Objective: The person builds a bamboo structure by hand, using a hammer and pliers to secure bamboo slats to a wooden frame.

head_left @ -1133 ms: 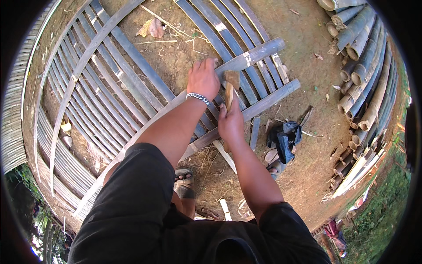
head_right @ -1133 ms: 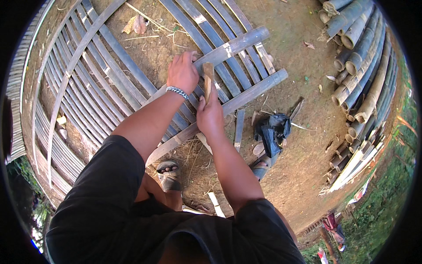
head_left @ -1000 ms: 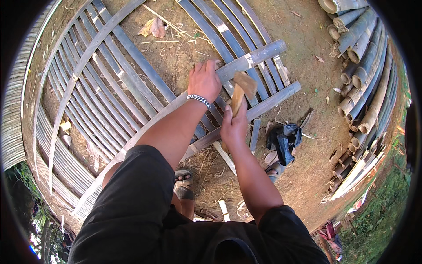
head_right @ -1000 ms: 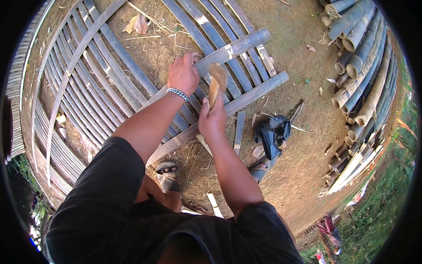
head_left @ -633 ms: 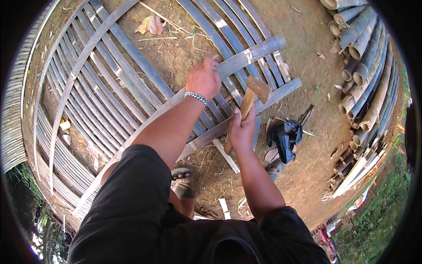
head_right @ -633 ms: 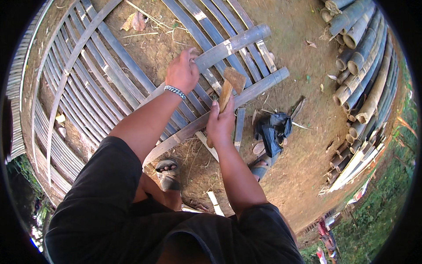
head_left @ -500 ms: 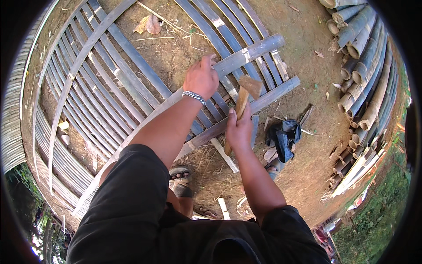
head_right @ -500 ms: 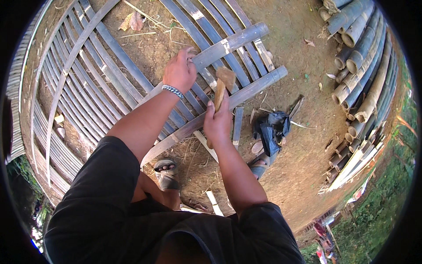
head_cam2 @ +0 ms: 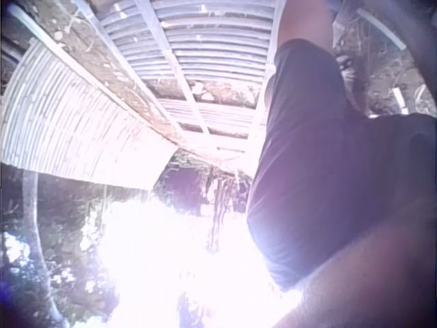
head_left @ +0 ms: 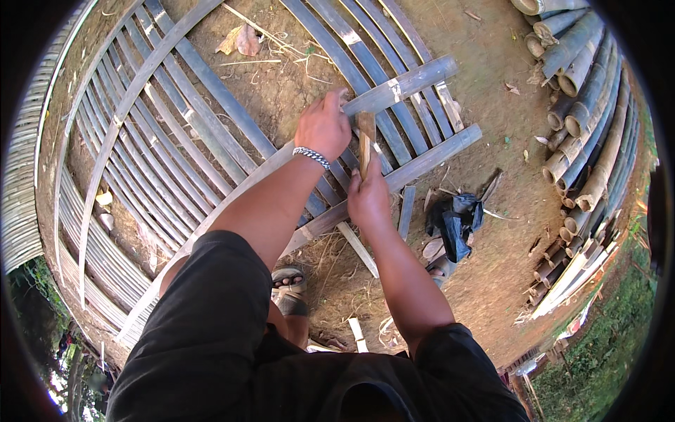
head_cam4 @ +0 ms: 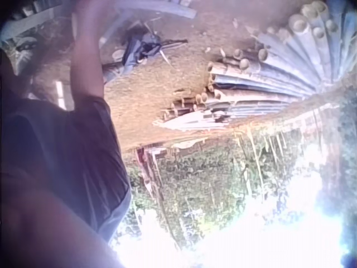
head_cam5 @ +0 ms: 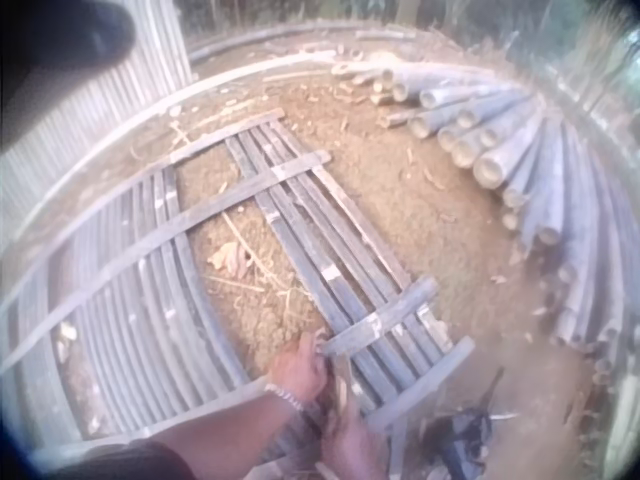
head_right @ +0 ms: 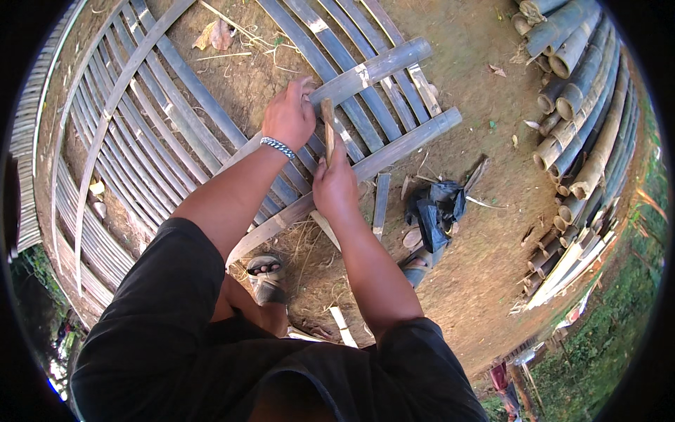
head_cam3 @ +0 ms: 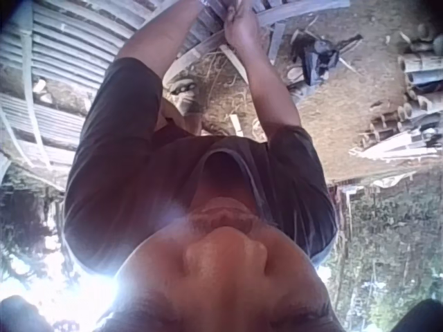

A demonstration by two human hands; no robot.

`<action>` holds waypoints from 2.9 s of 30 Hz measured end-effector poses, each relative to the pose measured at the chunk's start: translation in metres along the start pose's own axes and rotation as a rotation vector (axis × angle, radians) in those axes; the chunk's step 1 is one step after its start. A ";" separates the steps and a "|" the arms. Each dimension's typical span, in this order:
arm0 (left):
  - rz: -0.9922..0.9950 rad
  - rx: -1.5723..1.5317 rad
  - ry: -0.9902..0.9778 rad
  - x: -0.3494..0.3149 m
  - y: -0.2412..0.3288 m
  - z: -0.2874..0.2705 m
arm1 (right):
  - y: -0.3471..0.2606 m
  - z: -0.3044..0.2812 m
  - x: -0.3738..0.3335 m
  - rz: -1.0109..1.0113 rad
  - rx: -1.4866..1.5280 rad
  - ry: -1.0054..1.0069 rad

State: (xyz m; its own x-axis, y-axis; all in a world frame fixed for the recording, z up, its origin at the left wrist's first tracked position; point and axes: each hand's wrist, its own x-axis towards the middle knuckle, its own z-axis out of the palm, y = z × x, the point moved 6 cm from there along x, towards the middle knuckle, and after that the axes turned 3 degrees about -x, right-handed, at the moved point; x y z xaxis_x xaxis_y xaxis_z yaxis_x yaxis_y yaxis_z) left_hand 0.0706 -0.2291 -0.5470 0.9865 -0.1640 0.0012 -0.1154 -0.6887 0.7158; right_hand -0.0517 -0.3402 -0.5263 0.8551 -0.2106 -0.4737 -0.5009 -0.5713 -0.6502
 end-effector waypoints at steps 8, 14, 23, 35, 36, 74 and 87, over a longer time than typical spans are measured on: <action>0.013 0.010 0.020 -0.001 -0.001 0.000 | -0.018 -0.026 -0.018 -0.227 0.284 0.207; 0.026 0.051 0.012 -0.002 -0.001 0.001 | -0.014 -0.013 -0.002 -0.110 -0.040 0.117; 0.031 -0.008 0.031 -0.001 -0.003 -0.001 | -0.038 -0.049 -0.019 -0.290 0.280 0.222; 0.004 0.016 0.005 -0.001 -0.005 0.001 | -0.019 -0.035 -0.011 -0.180 0.027 0.239; 0.007 0.011 0.004 -0.003 -0.005 0.001 | -0.021 -0.033 -0.010 -0.179 0.033 0.237; 0.212 0.089 0.035 -0.002 0.008 0.004 | 0.220 -0.112 -0.073 0.329 -0.305 0.500; 0.579 0.381 -0.503 -0.084 0.088 0.056 | 0.173 -0.092 -0.108 0.416 -0.042 0.383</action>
State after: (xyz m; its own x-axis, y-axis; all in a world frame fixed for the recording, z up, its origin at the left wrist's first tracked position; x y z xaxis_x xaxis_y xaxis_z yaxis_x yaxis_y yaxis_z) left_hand -0.0287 -0.3156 -0.5235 0.6012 -0.7950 -0.0802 -0.7054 -0.5752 0.4141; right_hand -0.2183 -0.4890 -0.5328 0.5784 -0.6928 -0.4306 -0.8069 -0.4086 -0.4266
